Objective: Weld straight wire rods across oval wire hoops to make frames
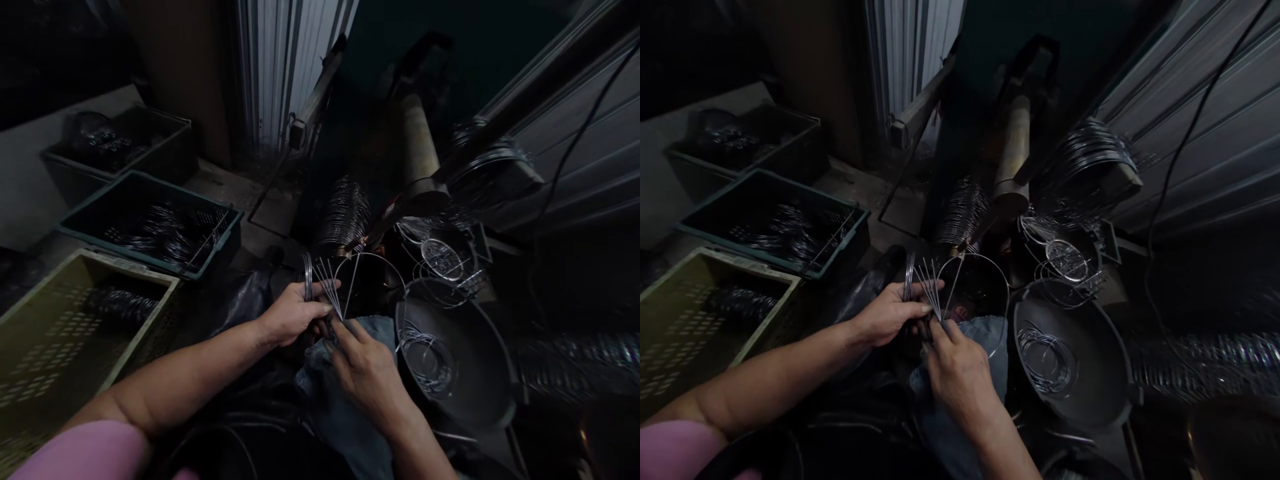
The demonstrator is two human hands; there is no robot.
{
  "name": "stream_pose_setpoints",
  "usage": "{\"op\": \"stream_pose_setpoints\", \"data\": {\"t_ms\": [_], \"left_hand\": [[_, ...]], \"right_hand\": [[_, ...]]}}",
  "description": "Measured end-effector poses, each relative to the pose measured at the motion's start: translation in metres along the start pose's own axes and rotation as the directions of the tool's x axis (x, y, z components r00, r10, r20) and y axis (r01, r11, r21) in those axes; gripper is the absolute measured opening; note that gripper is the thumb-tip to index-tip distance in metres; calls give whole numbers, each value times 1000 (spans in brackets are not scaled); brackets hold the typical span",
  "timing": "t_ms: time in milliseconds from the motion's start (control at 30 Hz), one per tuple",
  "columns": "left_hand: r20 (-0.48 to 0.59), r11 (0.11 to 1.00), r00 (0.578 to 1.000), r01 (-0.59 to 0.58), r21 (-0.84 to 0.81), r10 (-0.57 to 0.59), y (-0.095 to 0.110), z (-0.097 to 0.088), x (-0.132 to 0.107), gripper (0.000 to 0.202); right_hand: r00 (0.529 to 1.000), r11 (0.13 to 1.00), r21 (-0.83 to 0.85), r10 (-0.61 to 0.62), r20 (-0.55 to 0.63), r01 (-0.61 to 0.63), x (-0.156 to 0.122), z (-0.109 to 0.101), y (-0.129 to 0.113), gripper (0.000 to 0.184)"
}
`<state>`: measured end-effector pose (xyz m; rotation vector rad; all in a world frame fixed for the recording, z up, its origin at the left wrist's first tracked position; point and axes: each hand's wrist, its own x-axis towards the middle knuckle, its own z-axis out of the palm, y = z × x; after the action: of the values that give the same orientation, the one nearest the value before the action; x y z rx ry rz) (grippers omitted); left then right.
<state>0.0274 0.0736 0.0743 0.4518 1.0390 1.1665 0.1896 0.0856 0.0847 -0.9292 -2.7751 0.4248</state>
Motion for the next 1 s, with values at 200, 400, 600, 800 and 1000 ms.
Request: {"op": "stream_pose_setpoints", "data": {"t_ms": [200, 400, 600, 800, 1000], "left_hand": [[10, 1000, 1000, -16, -10, 17, 10, 5, 7, 54], [25, 999, 999, -36, -9, 37, 16, 8, 9, 52], [31, 998, 998, -57, 1, 57, 19, 8, 8, 51], [30, 999, 999, -25, -25, 25, 23, 9, 8, 50], [39, 999, 999, -7, -42, 9, 24, 9, 3, 47]], "right_hand": [[1000, 1000, 31, 0, -20, 0, 8, -9, 4, 33], [1000, 999, 42, 11, -6, -10, 12, -16, 3, 32], [1000, 1000, 24, 3, -21, -2, 12, -19, 2, 32], [1000, 1000, 26, 0, -19, 1, 16, -22, 1, 32], [993, 997, -27, -69, -99, 67, 9, -21, -2, 31]]}}
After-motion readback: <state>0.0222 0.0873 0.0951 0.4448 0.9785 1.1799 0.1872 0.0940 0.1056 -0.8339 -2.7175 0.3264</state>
